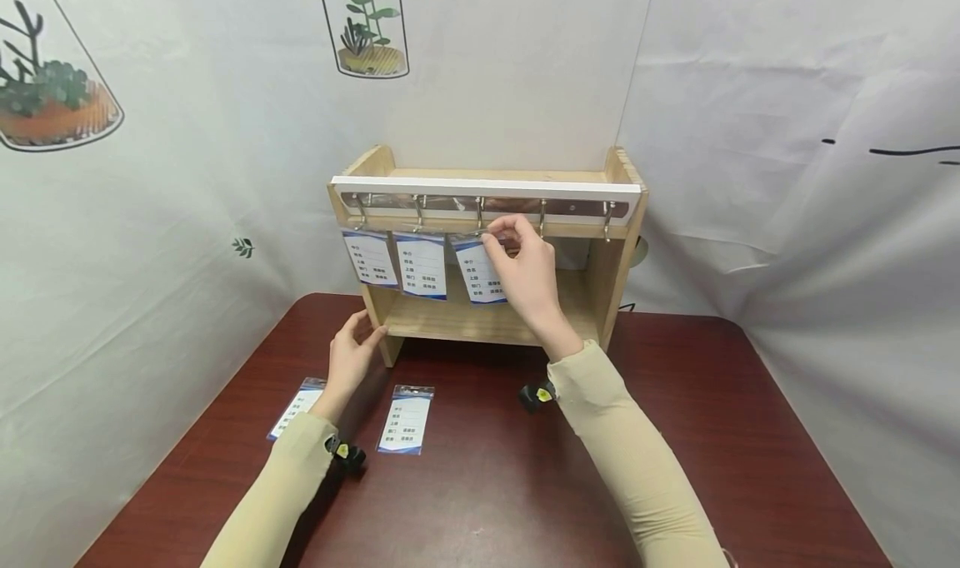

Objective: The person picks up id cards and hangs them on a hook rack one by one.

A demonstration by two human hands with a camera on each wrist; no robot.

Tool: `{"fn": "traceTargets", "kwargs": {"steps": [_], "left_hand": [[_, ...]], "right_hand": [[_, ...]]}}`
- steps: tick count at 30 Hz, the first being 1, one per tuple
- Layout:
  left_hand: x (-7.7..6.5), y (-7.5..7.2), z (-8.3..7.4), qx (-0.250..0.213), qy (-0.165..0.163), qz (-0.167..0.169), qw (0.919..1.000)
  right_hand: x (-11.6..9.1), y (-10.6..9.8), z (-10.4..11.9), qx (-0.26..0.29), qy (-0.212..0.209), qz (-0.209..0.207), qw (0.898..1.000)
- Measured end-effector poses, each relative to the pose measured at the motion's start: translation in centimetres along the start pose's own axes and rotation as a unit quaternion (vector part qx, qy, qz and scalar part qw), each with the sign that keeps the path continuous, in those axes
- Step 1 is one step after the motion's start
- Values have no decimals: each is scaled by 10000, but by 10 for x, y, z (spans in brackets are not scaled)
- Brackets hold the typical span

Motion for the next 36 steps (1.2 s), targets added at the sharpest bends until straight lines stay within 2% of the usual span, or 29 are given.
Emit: {"fn": "traceTargets", "kwargs": {"steps": [13, 26, 31, 36], "left_hand": [[-2, 1, 1, 45, -4, 6, 10000], [-2, 1, 2, 57, -63, 21, 10000], [-1, 0, -1, 56, -39, 14, 10000], [-1, 0, -2, 58, -32, 17, 10000]], "right_hand": [[-2, 1, -2, 170, -119, -116, 9997], [-3, 5, -8, 651, -32, -136, 9978], [-2, 7, -6, 724, -101, -233, 9970], [-2, 7, -9, 861, 29, -353, 9957]]}}
Point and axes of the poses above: each hand's wrist, its own x-axis towards the middle knuckle, its own y-axis out of the palm, z = x × y, the point moved 10 cm from there along x, towards the middle knuckle, and after that the axes turned 4 degrees about z, right-handed, at the moved point
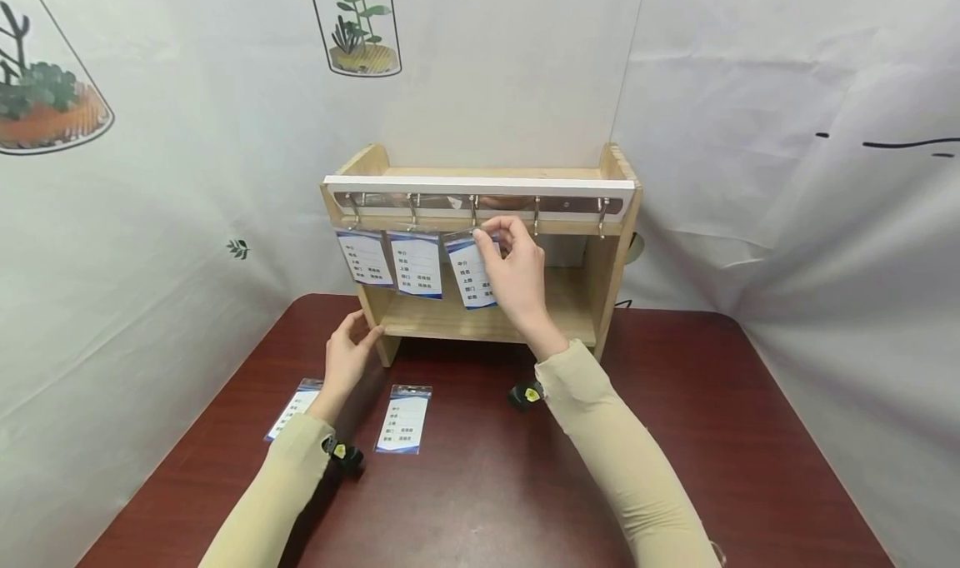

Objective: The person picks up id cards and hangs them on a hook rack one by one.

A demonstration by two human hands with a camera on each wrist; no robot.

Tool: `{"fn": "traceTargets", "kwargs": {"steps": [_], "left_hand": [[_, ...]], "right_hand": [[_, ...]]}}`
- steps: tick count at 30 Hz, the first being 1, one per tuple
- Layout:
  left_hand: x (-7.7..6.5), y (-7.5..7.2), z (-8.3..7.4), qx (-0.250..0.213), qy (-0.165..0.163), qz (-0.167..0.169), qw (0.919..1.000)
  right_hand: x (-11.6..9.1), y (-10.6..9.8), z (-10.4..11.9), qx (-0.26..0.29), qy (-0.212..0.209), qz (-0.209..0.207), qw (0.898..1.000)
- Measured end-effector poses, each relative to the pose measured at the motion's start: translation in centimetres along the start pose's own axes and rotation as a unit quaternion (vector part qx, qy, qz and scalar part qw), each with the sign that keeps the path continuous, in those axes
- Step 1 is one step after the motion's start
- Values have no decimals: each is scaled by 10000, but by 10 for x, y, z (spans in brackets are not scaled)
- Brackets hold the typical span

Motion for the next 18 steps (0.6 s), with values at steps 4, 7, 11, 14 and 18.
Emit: {"fn": "traceTargets", "kwargs": {"steps": [4, 7, 11, 14, 18], "left_hand": [[0, 0, 1, 63, -4, -8, 10000], [0, 0, 2, 95, 17, -18, 10000], [1, 0, 2, 78, 53, -33, 10000], [1, 0, 2, 64, 63, -48, 9999], [2, 0, 2, 94, 68, -87, 9999]], "right_hand": [[-1, 1, -2, 153, 130, -93, 9998], [-1, 1, -3, 276, 172, -147, 9994], [-1, 1, -4, 356, 267, -204, 9988], [-1, 1, -5, 372, 391, -248, 9982], [-1, 1, -6, 455, 481, -286, 9974]]}}
Point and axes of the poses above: each hand's wrist, its own x-axis towards the middle knuckle, its own y-axis out of the palm, z = x × y, the point moved 10 cm from there along x, towards the middle knuckle, and after that the axes turned 4 degrees about z, right-handed, at the moved point
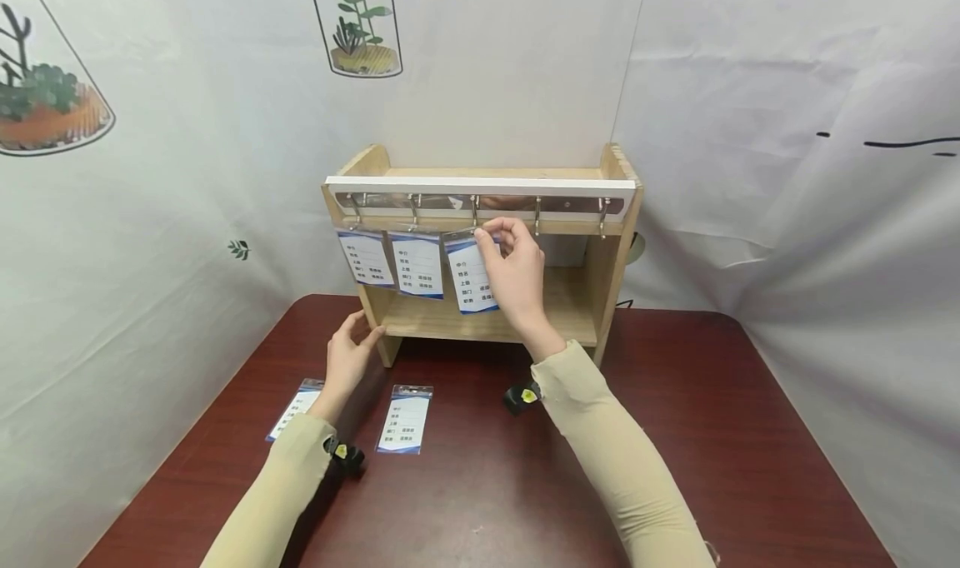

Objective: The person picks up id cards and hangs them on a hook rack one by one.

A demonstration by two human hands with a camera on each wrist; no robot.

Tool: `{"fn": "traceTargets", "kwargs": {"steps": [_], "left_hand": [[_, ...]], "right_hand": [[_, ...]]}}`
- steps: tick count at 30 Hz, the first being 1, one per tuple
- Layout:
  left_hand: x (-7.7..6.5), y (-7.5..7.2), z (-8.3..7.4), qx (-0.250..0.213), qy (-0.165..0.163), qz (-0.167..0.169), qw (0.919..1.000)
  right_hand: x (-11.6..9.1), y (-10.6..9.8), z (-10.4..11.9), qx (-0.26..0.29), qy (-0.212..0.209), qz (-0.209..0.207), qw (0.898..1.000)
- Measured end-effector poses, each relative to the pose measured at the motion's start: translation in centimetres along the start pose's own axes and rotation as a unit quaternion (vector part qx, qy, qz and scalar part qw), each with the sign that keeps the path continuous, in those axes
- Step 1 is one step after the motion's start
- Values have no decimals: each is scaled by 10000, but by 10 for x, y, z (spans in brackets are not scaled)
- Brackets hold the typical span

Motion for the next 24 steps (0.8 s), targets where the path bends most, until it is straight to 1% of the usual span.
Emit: {"fn": "traceTargets", "kwargs": {"steps": [6, 11, 18, 24], "left_hand": [[0, -1, 0, -18, 23, -15, 10000], [-3, -1, 1, -16, -70, -3, 10000], [-1, 0, 0, -138, -68, 46, 9999], [-1, 0, 1, -167, -83, 69, 9998]], "right_hand": [[0, 1, -2, 78, 25, -54, 10000], [-2, 0, -7, 85, 144, -15, 9999], [-2, 0, -7, 188, -20, 43, 9998], [-1, 1, -12, 237, 79, 91, 9996]]}}
Point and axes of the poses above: each hand's wrist, its own x-axis towards the middle knuckle, its own y-axis out of the palm, z = x × y, the point moved 10 cm from there along x, towards the middle knuckle, and after that the axes turned 4 degrees about z, right-handed, at the moved point
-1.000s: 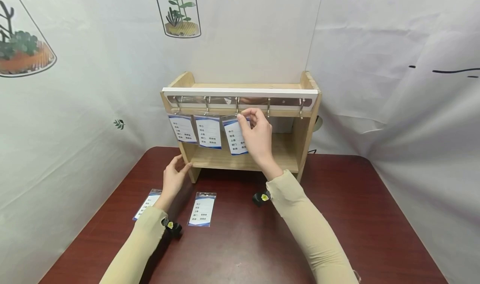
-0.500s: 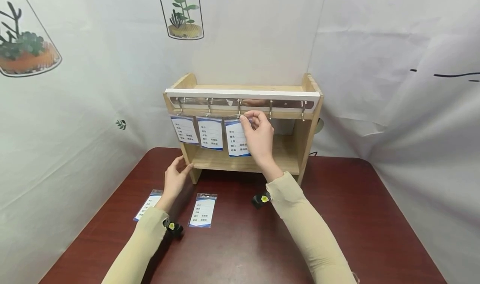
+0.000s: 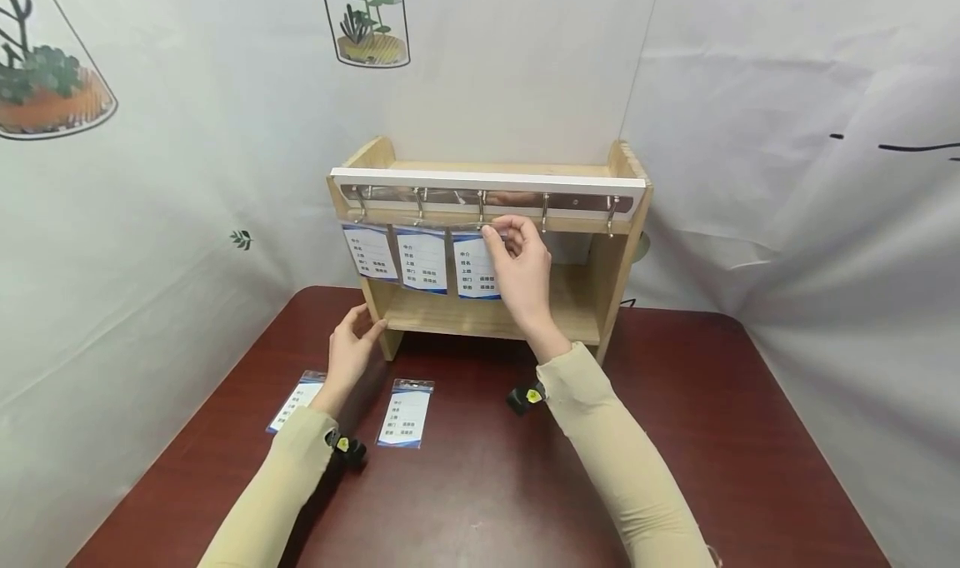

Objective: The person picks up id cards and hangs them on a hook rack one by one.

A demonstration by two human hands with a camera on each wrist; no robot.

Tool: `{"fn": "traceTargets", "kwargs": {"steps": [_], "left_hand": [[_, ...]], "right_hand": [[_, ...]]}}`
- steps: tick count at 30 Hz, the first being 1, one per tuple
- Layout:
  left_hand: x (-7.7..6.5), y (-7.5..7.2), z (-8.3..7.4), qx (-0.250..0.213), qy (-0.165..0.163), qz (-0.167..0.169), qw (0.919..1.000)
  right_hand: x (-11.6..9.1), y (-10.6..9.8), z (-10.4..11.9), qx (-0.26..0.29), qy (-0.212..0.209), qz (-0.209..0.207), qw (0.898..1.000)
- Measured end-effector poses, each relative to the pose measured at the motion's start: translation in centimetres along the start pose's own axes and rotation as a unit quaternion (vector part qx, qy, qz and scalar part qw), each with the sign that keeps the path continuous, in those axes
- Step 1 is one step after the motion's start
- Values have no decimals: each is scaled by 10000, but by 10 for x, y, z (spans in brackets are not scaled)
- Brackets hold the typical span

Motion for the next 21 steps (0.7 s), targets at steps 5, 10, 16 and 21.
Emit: {"fn": "traceTargets", "kwargs": {"steps": [5, 10, 16, 21], "left_hand": [[1, 0, 1, -36, -22, -20, 10000], [1, 2, 2, -39, -36, -23, 10000], [1, 1, 1, 29, -70, -38, 10000], [1, 1, -1, 10, -87, 9, 10000]], "right_hand": [[-4, 1, 8, -120, 167, 114, 9997], [-13, -2, 28, -277, 144, 194, 9993], [-14, -9, 26, -303, 224, 186, 9991], [-12, -18, 5, -380, 326, 142, 9986]]}}
Point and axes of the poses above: each hand's wrist, its own x-axis towards the middle knuckle, its own y-axis out of the palm, z = x × y, the point moved 10 cm from there along x, towards the middle knuckle, and after that the axes turned 4 degrees about z, right-handed, at the moved point
